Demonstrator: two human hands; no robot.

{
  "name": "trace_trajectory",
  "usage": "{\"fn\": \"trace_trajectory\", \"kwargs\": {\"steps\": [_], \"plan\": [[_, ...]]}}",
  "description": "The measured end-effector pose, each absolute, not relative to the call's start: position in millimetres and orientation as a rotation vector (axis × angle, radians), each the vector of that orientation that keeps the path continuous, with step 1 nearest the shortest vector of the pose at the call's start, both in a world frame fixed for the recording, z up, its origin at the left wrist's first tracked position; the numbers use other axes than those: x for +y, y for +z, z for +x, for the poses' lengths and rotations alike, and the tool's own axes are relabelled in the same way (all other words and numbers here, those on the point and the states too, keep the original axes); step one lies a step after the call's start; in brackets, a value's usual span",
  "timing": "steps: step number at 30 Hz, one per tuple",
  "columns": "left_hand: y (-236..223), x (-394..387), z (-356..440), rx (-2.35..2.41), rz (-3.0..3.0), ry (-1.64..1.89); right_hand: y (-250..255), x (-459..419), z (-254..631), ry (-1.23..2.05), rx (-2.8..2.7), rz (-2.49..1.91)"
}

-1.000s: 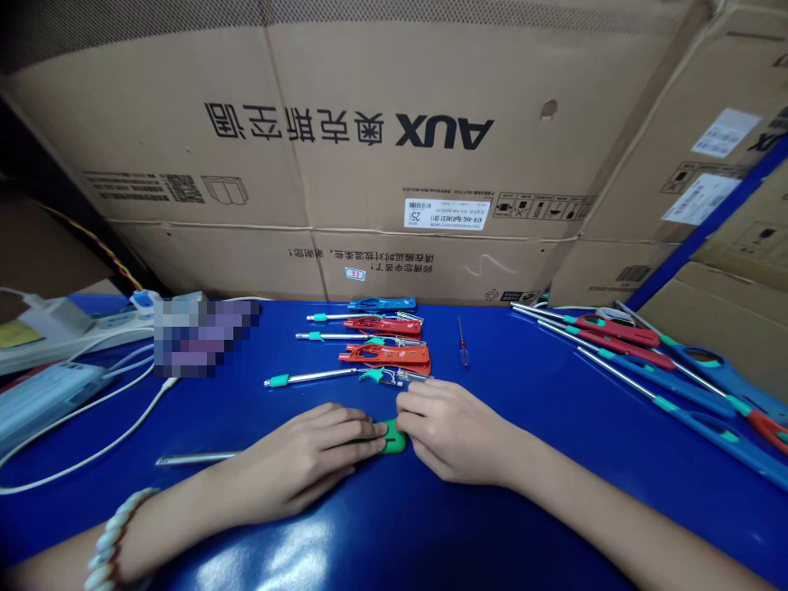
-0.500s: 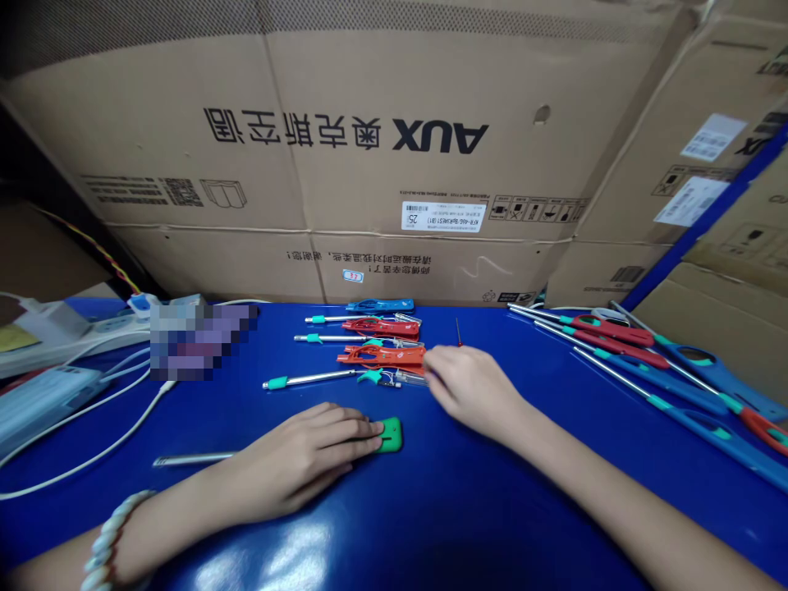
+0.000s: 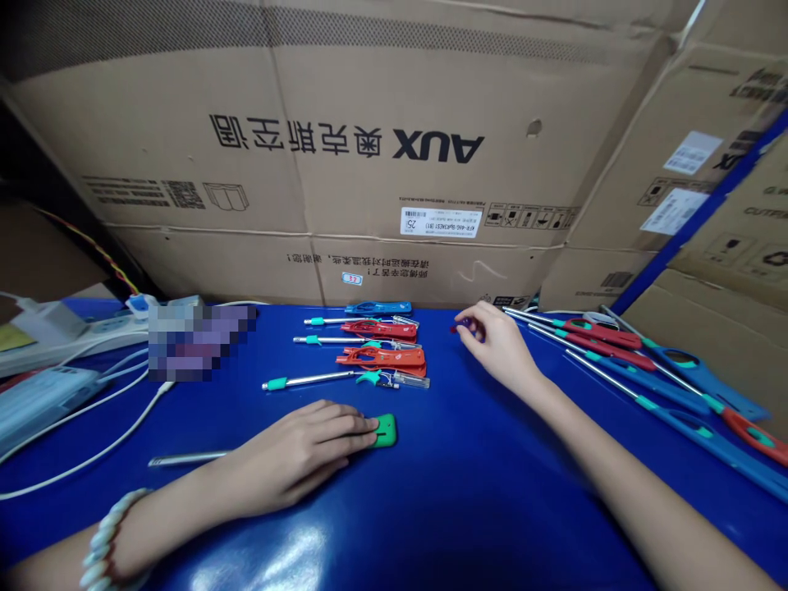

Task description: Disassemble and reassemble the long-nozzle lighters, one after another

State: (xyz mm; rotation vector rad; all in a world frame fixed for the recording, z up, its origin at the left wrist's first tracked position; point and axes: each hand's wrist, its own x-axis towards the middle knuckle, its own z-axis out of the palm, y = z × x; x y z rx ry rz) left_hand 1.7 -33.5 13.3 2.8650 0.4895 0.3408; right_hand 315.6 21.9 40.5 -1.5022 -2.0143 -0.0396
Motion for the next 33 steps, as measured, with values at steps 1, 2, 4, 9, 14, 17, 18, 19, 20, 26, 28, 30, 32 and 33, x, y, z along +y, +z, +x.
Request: {"fn": "trace_trajectory", "kwargs": {"steps": [1, 2, 4, 9, 14, 17, 18, 19, 20, 26, 28, 30, 32, 33], "plan": [[13, -33, 2, 0.491, 2.862, 0.337, 44, 18, 312, 0.032, -1.947, -1.365], [13, -33, 2, 0.490, 2.859, 0.335, 47, 13, 307, 0.133, -1.892, -1.262], [12, -33, 2, 0.481, 2.855, 0.340, 49, 0, 294, 0.437, -1.762, -1.112], [11, -34, 2, 0.477, 2.851, 0.356, 41, -28, 260, 1.018, -1.724, -0.774], [12, -34, 2, 0.486, 2.844, 0.349, 37, -36, 253, 1.036, -1.784, -0.757], [12, -34, 2, 0.491, 2.841, 0.338, 36, -35, 255, 1.035, -1.799, -0.762], [11, -34, 2, 0.489, 2.841, 0.335, 36, -35, 255, 1.038, -1.801, -0.762], [11, -34, 2, 0.489, 2.840, 0.335, 36, -35, 255, 1.040, -1.803, -0.763], [11, -34, 2, 0.486, 2.839, 0.335, 36, -35, 255, 1.040, -1.805, -0.763], [12, -34, 2, 0.481, 2.831, 0.354, 35, -36, 254, 1.006, -1.831, -0.762], [12, -34, 2, 0.483, 2.831, 0.349, 35, -36, 254, 0.987, -1.845, -0.770], [12, -34, 2, 0.486, 2.834, 0.337, 35, -37, 255, 0.948, -1.878, -0.781], [12, -34, 2, 0.491, 2.837, 0.328, 33, -38, 255, 0.859, -1.917, -0.790], [12, -34, 2, 0.492, 2.836, 0.327, 33, -38, 254, 0.786, -1.940, -0.792]]}}
